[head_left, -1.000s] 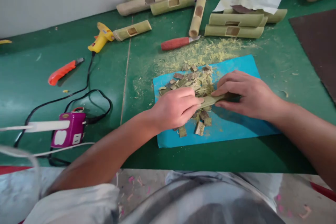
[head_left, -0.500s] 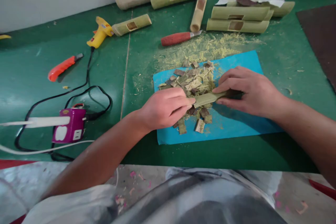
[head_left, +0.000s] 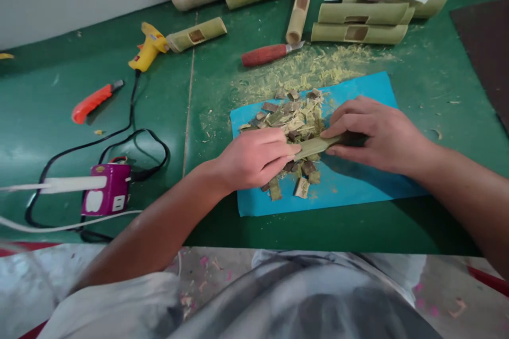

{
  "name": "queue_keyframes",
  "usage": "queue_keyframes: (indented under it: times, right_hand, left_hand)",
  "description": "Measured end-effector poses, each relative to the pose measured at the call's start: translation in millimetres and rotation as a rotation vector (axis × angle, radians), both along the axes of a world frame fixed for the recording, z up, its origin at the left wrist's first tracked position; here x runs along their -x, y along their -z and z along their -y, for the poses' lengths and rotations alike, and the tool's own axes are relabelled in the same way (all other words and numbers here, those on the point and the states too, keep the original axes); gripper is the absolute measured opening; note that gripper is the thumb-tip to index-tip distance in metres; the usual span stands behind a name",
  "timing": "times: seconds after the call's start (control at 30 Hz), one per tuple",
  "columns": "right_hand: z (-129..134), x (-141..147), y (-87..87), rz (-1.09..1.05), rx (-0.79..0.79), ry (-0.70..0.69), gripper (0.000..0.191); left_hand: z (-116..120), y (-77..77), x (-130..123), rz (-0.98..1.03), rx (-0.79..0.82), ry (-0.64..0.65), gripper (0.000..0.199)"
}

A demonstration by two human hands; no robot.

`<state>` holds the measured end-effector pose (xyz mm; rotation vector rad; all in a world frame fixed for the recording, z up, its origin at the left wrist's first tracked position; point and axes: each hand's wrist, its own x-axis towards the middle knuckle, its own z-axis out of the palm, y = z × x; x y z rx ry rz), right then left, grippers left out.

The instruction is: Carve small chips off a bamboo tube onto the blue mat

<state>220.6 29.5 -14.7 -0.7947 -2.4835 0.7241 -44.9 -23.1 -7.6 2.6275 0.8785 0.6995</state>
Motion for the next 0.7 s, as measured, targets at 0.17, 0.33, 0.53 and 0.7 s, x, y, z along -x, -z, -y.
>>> queue_keyframes:
  times: [0.17, 0.33, 0.53, 0.7]
  right_hand:
    - [0.4, -0.5, 0.4, -0.011, -0.001, -0.008, 0.011]
    - [0.8, -0.9, -0.6, 0.012, 0.017, -0.003, 0.012]
    - [0.5, 0.2, -2.3, 0.026, 0.032, 0.013, 0.013]
    - [0.0, 0.2, -2.0, 0.031, 0.019, -0.008, 0.014]
  left_hand:
    - [0.2, 0.0, -1.8, 0.012, -0.009, -0.021, 0.02]
    - [0.8, 0.4, -1.4, -0.017, -0.042, -0.001, 0.021]
    - [2.1, 2.0, -1.5, 0.02, -0.016, -0.009, 0.023]
    - [2.6, 2.0, -0.6, 0.005, -0.002, -0.04, 0.02]
